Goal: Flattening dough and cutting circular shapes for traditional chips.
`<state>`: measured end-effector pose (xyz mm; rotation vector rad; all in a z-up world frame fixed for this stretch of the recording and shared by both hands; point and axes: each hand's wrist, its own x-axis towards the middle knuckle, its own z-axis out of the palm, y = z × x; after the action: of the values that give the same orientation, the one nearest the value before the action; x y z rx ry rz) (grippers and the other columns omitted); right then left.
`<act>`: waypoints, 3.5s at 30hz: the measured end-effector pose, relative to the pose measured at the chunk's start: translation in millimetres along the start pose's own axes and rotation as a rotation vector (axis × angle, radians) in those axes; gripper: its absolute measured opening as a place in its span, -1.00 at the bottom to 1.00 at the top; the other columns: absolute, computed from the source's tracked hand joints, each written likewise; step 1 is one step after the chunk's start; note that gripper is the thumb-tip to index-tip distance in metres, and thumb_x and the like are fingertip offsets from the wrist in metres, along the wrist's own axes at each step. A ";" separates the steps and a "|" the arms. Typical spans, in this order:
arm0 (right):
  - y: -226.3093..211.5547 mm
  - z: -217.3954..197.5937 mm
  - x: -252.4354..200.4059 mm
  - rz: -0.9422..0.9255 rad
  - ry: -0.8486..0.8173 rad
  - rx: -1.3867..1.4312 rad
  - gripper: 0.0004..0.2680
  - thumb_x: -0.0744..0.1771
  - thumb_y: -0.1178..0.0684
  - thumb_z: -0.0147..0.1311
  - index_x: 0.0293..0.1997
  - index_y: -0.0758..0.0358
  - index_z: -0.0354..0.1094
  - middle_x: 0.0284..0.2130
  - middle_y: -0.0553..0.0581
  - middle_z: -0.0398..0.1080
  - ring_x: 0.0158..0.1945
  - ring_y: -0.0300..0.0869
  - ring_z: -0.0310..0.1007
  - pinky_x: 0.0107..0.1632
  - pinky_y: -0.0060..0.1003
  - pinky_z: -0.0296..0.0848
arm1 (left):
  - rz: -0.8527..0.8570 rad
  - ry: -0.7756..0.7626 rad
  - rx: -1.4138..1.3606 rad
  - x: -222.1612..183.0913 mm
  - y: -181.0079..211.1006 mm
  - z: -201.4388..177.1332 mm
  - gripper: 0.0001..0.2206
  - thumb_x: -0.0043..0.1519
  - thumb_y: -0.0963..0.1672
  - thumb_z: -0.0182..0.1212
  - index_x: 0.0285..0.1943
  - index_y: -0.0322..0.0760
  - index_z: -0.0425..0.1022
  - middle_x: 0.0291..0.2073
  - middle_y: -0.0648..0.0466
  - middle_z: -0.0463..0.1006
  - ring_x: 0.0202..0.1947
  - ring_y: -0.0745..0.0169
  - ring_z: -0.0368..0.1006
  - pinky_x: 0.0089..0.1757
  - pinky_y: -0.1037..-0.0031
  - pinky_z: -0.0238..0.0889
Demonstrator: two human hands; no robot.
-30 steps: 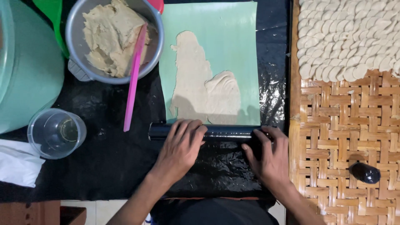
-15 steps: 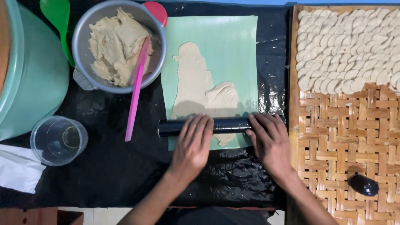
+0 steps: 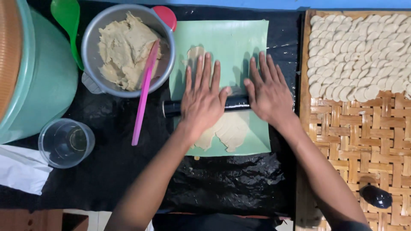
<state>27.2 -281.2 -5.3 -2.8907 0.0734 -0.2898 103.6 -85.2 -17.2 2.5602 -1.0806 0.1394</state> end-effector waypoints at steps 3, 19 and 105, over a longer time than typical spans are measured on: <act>-3.8 -1.6 -2.7 0.013 0.017 0.016 -0.58 0.48 -0.08 -0.29 0.47 0.45 0.10 0.44 0.53 0.04 0.51 0.28 -0.02 0.47 0.10 0.00 | -0.002 0.014 0.008 4.5 0.0 -2.4 -0.33 0.41 0.04 -0.04 0.58 -0.51 0.01 0.55 -0.36 -0.07 0.58 -0.23 -0.24 0.41 -0.11 -0.39; -39.0 -5.8 -85.4 0.067 0.047 0.109 -0.63 0.43 -0.13 -0.08 0.33 0.33 0.22 0.36 0.45 0.21 0.46 0.21 0.15 0.48 0.02 0.12 | -0.011 0.027 0.015 -75.9 40.5 -7.6 -0.34 0.28 -0.05 0.29 0.49 -0.56 0.18 0.46 -0.30 0.21 0.53 -0.18 0.03 0.41 0.00 -0.10; 59.7 42.5 123.8 0.264 0.529 0.102 -0.78 0.51 0.03 -0.18 -0.03 0.40 0.37 -0.11 0.40 0.35 -0.07 0.27 0.37 -0.06 0.09 0.38 | 0.114 0.176 -0.115 35.5 -31.3 -15.4 -0.54 0.08 0.00 0.39 0.01 -0.43 0.50 -0.15 -0.16 0.47 -0.03 -0.16 0.36 -0.05 0.11 0.24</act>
<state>155.4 -338.5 -36.5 -2.5843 0.5059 -0.9609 151.5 -83.4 -3.8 2.3360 -1.1329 0.3152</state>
